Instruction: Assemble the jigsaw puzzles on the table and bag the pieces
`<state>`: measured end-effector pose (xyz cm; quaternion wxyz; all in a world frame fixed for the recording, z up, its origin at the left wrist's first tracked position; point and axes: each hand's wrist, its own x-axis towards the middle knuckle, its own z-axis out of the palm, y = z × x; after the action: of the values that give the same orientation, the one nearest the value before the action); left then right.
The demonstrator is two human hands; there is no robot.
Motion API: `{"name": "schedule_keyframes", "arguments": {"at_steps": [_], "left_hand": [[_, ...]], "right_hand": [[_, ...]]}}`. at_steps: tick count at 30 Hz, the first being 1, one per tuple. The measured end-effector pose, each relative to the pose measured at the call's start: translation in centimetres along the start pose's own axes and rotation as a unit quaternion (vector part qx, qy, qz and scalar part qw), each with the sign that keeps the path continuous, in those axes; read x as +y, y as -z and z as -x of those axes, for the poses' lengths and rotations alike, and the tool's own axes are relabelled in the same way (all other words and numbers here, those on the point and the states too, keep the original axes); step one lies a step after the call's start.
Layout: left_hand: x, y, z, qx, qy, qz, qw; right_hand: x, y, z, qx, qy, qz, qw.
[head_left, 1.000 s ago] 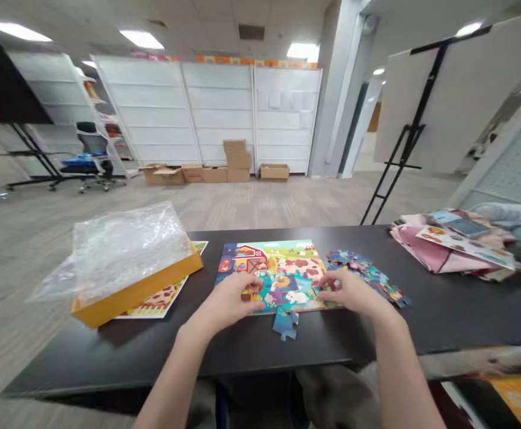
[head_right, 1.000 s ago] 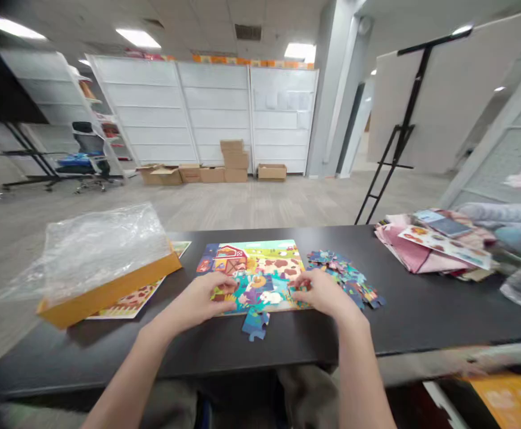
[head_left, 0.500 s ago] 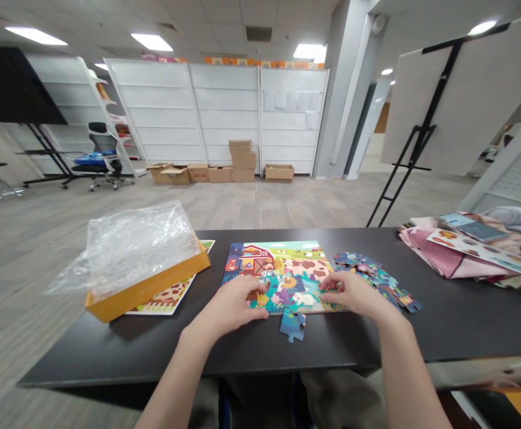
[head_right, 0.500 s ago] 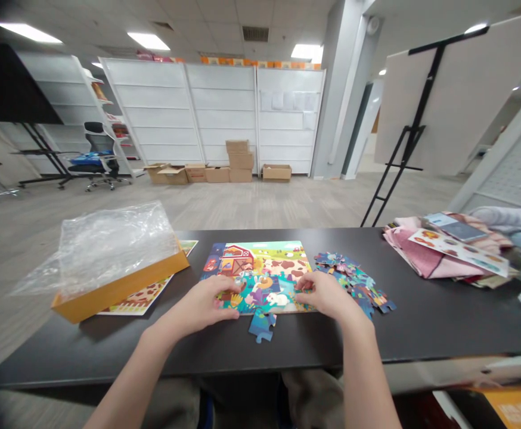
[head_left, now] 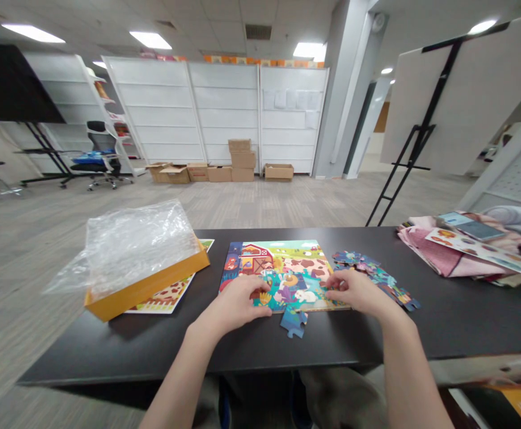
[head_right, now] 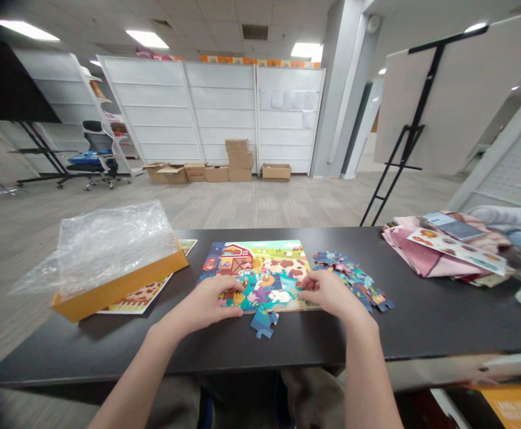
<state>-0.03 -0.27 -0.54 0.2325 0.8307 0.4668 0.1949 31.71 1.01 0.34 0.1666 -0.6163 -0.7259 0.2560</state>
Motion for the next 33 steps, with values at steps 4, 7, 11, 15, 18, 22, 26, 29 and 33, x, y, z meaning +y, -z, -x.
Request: {"name": "schedule_keyframes", "arguments": {"at_steps": [4, 7, 11, 15, 18, 22, 26, 29, 33], "left_hand": [[-0.1, -0.2, 0.0, 0.003, -0.001, 0.004, 1.0], [0.0, -0.2, 0.0, 0.001, -0.002, -0.003, 1.0], [0.1, -0.2, -0.1, 0.002, -0.012, -0.006, 1.0], [0.0, -0.5, -0.2, 0.006, -0.022, -0.013, 1.0], [0.0, -0.6, -0.2, 0.007, -0.026, -0.016, 1.0], [0.3, -0.5, -0.3, 0.007, -0.025, -0.021, 0.999], [0.4, -0.6, -0.4, 0.01, -0.031, -0.021, 0.999], [0.4, -0.9, -0.5, 0.012, -0.04, -0.02, 0.999], [0.3, -1.1, -0.4, 0.014, -0.05, -0.029, 0.998]], "right_hand": [[0.0, 0.0, 0.1, -0.003, 0.006, -0.001, 1.0], [0.3, 0.2, 0.3, -0.005, 0.016, -0.006, 1.0], [0.8, 0.4, 0.4, -0.009, 0.007, -0.02, 1.0], [0.9, 0.6, 0.5, -0.006, -0.009, -0.021, 1.0], [0.8, 0.7, 0.5, -0.011, -0.014, -0.021, 1.0], [0.9, 0.8, 0.5, -0.012, -0.012, -0.021, 1.0], [1.0, 1.0, 0.6, -0.014, -0.014, -0.026, 0.999], [1.1, 1.1, 0.7, -0.017, -0.017, -0.027, 0.999], [1.1, 1.1, 0.7, -0.018, -0.021, -0.027, 0.999]]}}
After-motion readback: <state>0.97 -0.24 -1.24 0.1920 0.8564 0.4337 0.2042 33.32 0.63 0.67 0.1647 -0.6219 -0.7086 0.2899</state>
